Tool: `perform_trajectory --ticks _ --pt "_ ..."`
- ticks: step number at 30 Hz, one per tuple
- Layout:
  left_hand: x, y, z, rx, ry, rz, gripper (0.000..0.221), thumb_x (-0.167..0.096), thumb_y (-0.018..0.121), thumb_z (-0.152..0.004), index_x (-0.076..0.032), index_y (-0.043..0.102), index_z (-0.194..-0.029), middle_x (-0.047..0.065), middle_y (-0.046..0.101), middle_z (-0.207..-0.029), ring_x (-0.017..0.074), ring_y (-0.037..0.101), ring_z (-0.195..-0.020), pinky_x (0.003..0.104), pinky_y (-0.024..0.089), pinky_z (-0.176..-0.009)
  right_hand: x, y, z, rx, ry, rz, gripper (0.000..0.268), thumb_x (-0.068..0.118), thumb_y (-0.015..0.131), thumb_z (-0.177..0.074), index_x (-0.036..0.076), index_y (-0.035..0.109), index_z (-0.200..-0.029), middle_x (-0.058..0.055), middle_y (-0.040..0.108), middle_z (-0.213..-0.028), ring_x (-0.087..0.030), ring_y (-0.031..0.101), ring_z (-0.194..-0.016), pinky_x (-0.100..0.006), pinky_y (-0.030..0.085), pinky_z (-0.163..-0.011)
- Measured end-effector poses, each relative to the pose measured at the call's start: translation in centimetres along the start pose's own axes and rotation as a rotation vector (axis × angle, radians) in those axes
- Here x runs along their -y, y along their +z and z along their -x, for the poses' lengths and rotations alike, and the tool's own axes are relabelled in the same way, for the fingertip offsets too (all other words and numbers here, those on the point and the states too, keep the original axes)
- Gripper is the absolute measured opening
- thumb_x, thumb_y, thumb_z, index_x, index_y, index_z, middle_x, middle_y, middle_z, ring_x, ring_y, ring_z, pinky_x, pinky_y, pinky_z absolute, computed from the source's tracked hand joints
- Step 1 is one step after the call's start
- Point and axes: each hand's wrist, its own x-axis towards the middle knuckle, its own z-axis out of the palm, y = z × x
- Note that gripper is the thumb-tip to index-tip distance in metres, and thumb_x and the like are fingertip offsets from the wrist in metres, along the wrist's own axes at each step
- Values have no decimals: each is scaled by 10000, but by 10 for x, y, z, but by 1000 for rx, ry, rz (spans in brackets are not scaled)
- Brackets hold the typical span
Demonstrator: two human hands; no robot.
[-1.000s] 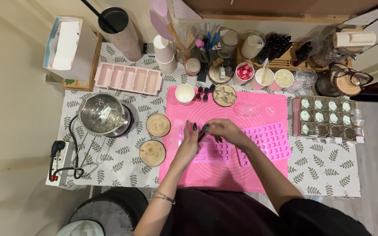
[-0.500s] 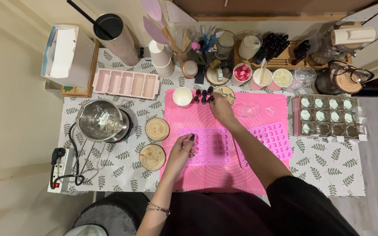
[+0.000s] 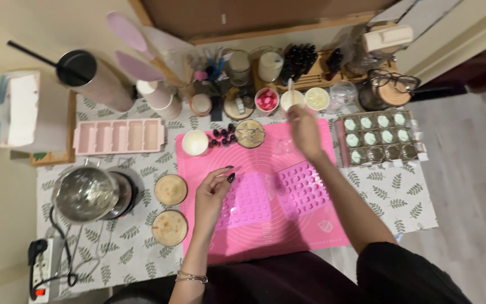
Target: Inspecting and organizing small bottles of candle fragrances and dyes on a workspace.
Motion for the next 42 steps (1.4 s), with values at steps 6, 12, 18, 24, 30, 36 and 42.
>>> perform_trajectory --ticks 6,12,18,24,30,36,42 --pt "-29 51 -12 89 75 14 239 -201 641 -1002 -1 742 -915 34 737 -739 101 669 -742 266 519 -745 -53 -102 -68 -277 240 200 191 155 601 -1033 43 737 -1106 -214 721 -920 -379 698 -887 -489 552 -823" --pt "-34 102 -23 143 147 82 244 -183 646 -1023 21 734 -920 35 689 -718 94 660 -748 246 523 -755 -103 -82 -125 -260 75 341 269 148 738 -871 63 749 -1126 -243 693 -1051 -442 598 -1036 -524 503 -880" --pt "-39 132 -31 105 99 136 214 -185 642 -1005 8 723 -1045 11 652 -722 78 602 -706 234 477 -680 -165 -45 -155 -234 31 406 241 89 722 -855 79 762 -1093 -204 728 -1016 -416 654 -968 -487 545 -864" --pt "-48 146 -49 39 151 156 241 -181 631 -1009 3 711 -1141 15 665 -759 88 629 -738 246 513 -718 -53 -131 -104 100 183 -666 285 182 627 -1008 22 668 -1240 -102 764 -967 -101 614 -733 -261 451 -598" --pt "-91 171 -65 134 155 119 306 -169 597 -1025 -24 698 -1275 61 755 -844 115 705 -767 258 570 -727 -16 -183 -59 255 148 -1078 259 219 548 -1109 -28 619 -1075 -110 724 -900 -93 612 -764 -221 497 -724" --pt "-152 203 -62 287 180 137 430 -126 586 -1023 -84 595 -1451 55 760 -959 83 648 -788 203 501 -647 22 -196 -46 235 198 -1089 245 246 564 -1065 28 674 -1052 -57 689 -807 -63 563 -706 -197 418 -659" --pt "-147 216 -66 357 275 186 487 -45 672 -972 -42 569 -1448 47 724 -1071 93 698 -891 245 604 -846 44 -204 -36 143 268 -963 249 220 622 -1009 50 627 -826 -31 632 -657 -63 501 -530 -214 316 -441"
